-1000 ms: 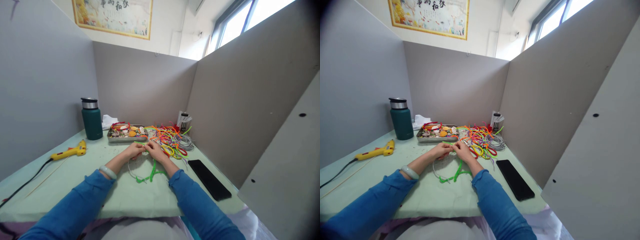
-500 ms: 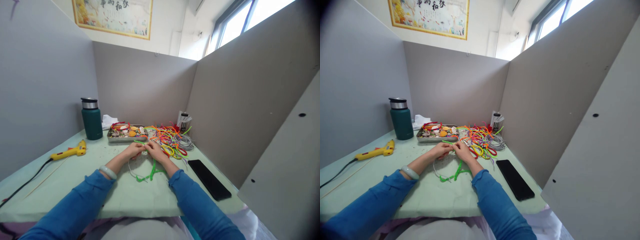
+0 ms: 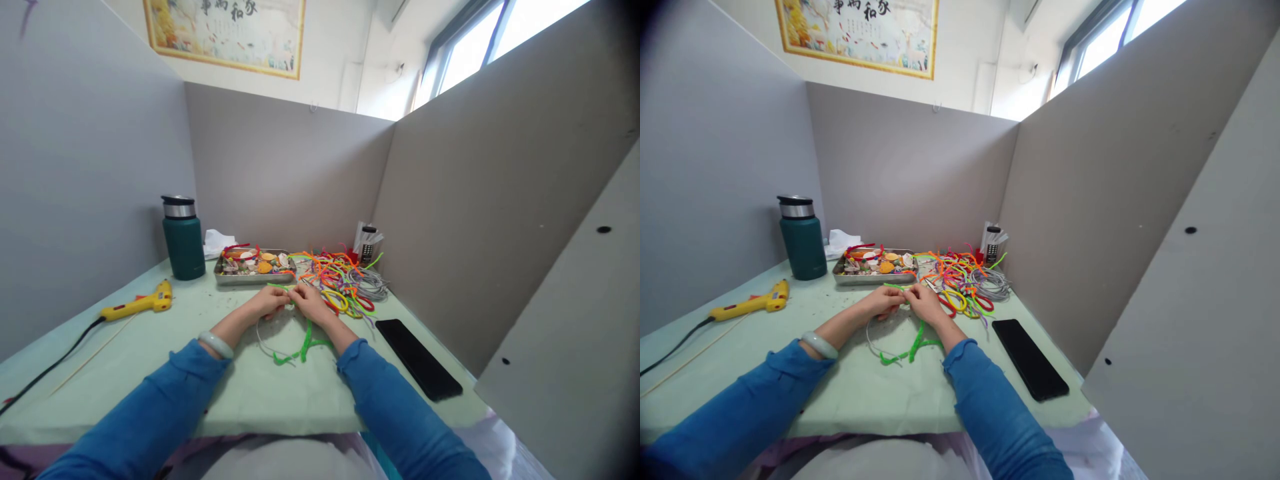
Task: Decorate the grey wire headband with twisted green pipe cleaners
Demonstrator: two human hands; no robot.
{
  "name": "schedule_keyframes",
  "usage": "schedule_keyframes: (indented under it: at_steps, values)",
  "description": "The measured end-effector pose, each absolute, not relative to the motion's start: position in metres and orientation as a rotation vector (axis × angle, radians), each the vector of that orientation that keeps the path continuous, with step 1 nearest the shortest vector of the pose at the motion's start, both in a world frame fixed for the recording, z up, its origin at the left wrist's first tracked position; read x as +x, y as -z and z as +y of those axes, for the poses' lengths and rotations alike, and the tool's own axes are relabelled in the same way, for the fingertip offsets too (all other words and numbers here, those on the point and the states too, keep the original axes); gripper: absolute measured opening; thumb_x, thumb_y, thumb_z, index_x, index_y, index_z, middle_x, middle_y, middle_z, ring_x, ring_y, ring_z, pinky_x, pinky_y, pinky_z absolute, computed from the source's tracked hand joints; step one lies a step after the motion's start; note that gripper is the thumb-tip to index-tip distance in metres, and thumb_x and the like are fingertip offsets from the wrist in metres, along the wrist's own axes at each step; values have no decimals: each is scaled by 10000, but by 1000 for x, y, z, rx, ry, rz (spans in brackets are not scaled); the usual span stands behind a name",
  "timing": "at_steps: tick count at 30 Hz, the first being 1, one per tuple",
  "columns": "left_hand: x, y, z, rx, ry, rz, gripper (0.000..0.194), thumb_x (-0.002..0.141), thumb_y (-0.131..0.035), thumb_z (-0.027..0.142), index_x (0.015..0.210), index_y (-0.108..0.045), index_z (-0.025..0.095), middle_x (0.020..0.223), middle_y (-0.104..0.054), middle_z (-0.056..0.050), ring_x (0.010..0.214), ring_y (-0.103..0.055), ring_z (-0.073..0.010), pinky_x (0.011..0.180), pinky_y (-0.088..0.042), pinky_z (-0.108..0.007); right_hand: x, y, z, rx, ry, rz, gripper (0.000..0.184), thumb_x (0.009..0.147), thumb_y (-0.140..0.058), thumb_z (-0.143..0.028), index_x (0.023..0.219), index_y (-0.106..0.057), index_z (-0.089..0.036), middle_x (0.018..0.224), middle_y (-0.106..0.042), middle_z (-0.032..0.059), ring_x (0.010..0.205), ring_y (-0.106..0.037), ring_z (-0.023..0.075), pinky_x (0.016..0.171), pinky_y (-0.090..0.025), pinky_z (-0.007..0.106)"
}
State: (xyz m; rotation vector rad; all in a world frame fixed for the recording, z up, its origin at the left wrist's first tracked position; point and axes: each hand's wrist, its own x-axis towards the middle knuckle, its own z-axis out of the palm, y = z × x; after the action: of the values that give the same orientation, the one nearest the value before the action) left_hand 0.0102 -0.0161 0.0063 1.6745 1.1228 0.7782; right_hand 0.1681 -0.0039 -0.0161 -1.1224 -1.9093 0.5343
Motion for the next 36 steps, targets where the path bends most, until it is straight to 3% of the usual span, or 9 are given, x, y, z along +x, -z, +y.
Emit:
schedule_keyframes:
  at_steps: [24,36]
  values:
    - [12,-11,-23,1669,-759,1106,324,687,-623,444,647,-445,176,479,-380,85,316,-245,-21,313,-169,-194,169,16,-3,-1123,-487,-1929,193,803,-467,-294,681,-549,-169,613,-528,-21,589,-442,111,543,-297,215]
    - [12,-13,-24,1687,-757,1098,305,698,-618,439,670,-461,179,462,-344,93,322,-228,-27,319,-173,-196,169,16,-3,-1110,-501,-1922,237,816,-476,-359,703,-562,-170,639,-534,-17,601,-444,114,544,-297,215]
